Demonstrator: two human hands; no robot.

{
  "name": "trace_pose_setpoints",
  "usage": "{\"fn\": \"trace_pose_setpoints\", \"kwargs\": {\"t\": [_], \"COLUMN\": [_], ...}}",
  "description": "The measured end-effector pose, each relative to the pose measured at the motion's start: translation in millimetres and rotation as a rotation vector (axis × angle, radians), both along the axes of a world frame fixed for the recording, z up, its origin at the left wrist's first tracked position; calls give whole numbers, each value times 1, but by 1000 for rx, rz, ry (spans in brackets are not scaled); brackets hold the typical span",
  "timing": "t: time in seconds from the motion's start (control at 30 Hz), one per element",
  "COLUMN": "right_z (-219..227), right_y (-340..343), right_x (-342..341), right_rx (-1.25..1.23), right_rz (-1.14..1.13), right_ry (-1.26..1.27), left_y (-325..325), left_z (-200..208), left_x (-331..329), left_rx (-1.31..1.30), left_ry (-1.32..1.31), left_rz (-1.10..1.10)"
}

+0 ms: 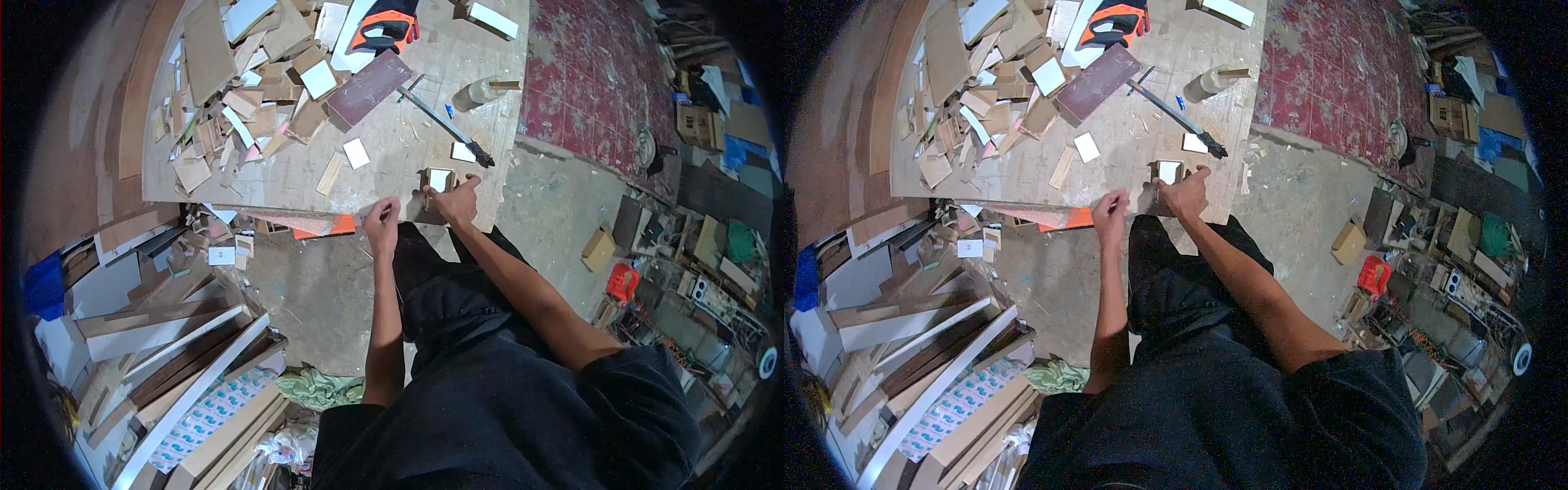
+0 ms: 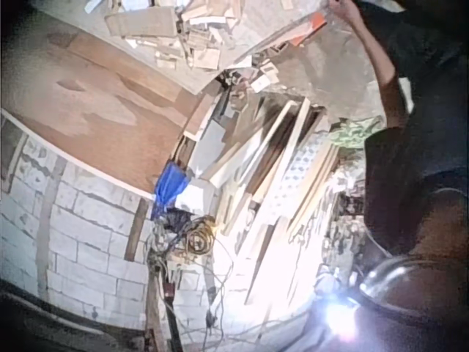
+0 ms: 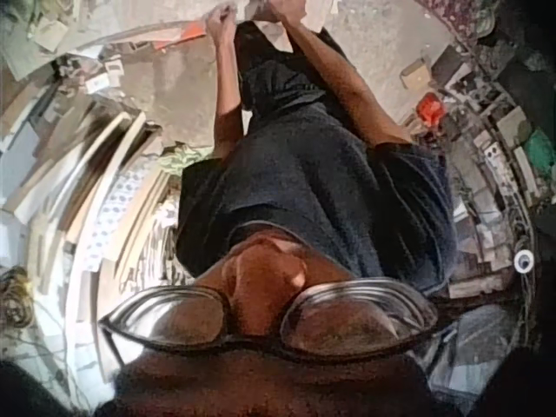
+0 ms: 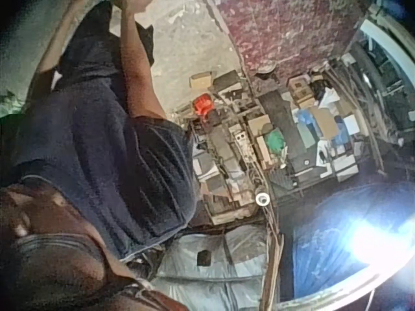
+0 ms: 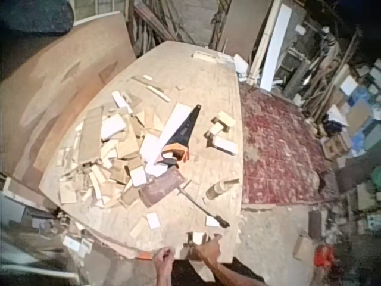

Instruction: Measure, mark, and glue small wooden blocks together on a workshop bench.

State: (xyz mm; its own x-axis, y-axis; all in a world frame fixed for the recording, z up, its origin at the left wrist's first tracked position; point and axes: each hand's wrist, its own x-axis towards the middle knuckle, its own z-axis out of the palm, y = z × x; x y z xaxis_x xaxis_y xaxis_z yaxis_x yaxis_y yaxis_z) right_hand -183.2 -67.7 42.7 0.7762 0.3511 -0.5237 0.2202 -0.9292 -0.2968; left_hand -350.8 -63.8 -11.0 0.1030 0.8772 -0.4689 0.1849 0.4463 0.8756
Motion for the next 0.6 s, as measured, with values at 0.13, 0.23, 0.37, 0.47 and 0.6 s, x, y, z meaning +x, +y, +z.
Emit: {"fn": "trace_pose_setpoints", "kwargs": {"t": [0.13,0.23,0.37,0.47,0.6], "right_z": [2,2,4,2,7], "right_y": [5,6,9,9,14], "right_x": [-11,-14,-16,-14,-13], "right_rx": [-23,-2,-41,-32,-19], "right_rz": [-33,-52,-43,-40,-15], "right_ry": [24,-5,-24,-50,-35], "left_y": [22,22,18,20,24], "left_z": [-9,-17,-18,-9,2], "left_x": [9,7,-1,0,-1], "left_rx": [-71,-61,-29,-2,87], "left_ry": [-63,-32,-14,54,179], "left_rz": [52,63,99,96,72]}}
